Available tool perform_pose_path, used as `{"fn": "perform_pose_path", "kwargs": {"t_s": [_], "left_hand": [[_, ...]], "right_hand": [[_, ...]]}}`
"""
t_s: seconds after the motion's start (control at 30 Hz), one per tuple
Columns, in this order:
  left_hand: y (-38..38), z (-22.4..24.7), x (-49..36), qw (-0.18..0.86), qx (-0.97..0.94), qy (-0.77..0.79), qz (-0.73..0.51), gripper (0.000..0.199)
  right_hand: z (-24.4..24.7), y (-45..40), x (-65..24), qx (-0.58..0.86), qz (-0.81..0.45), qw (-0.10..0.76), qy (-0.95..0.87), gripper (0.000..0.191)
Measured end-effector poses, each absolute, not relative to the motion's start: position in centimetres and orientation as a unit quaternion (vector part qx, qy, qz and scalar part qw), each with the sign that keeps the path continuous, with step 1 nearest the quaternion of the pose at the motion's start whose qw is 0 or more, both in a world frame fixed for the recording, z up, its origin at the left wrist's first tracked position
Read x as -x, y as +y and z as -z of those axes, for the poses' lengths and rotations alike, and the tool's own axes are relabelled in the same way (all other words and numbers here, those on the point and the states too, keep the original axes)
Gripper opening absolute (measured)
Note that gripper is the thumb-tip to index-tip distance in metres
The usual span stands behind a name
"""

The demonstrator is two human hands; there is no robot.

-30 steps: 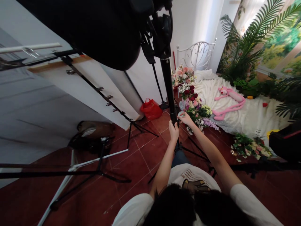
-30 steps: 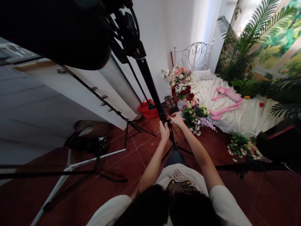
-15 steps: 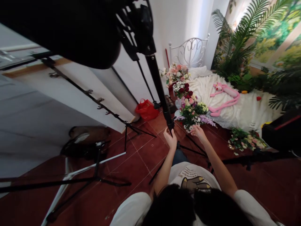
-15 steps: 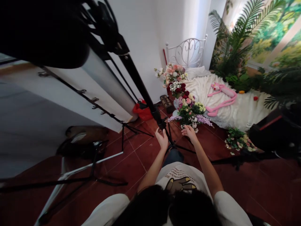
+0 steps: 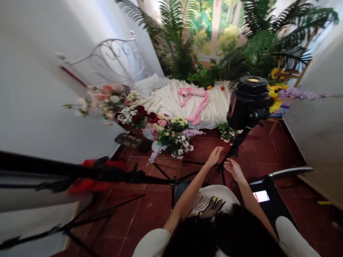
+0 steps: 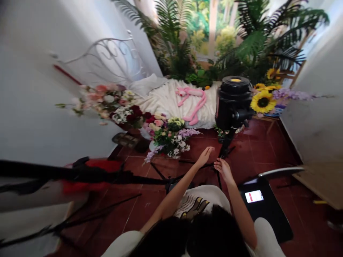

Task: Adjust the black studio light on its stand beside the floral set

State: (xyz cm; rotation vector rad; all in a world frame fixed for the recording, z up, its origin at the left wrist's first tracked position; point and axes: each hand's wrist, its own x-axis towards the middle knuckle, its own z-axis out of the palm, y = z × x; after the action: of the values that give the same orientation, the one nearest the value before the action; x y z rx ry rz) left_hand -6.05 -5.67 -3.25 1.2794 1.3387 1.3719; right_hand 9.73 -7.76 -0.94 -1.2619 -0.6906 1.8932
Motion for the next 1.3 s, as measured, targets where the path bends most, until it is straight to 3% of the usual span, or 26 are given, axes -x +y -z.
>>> {"fn": "perform_pose_path", "kwargs": {"t_s": [0.1,0.23,0.43,0.53,0.73,0.97,1.13,1.3], "left_hand": [[-2.9,0.6,2.7,0.411,-0.574,0.468,-0.532,0.038],[-1.7,0.0,0.4,0.393,-0.585,0.503,-0.501,0.036],[-1.3,0.5,0.8,0.382,-0.587,0.524,-0.483,0.035],[-1.1,0.5,0.9,0.384,-0.586,0.521,-0.488,0.036],[-1.0,0.9,0.5,0.386,-0.572,0.533,-0.49,0.04],[-1.3,1.2,0.1,0.38,-0.582,0.516,-0.501,0.029],[-1.4,2.0,-0.2,0.372,-0.592,0.483,-0.527,0.021],[-1.4,1.6,-0.3,0.363,-0.595,0.476,-0.536,0.035]], "right_hand": [[-0.3,-7.9,-10.8,0.447,-0.76,0.422,-0.209,0.025],[-1.6,-7.7,-11.2,0.424,-0.753,0.464,-0.197,0.033],[-1.9,-6.8,-10.9,0.463,-0.704,0.506,-0.187,0.022],[-1.9,-6.6,-11.0,0.493,-0.647,0.525,-0.252,0.025],[-3.0,-7.2,-12.4,0.601,-0.355,0.459,-0.55,0.029],[-5.4,-5.8,-11.9,0.573,-0.291,0.503,-0.578,0.049],[-6.2,-2.6,-10.1,0.589,-0.27,0.493,-0.58,0.039],[-9.1,-0.9,-9.9,0.581,-0.295,0.505,-0.565,0.035]]}}
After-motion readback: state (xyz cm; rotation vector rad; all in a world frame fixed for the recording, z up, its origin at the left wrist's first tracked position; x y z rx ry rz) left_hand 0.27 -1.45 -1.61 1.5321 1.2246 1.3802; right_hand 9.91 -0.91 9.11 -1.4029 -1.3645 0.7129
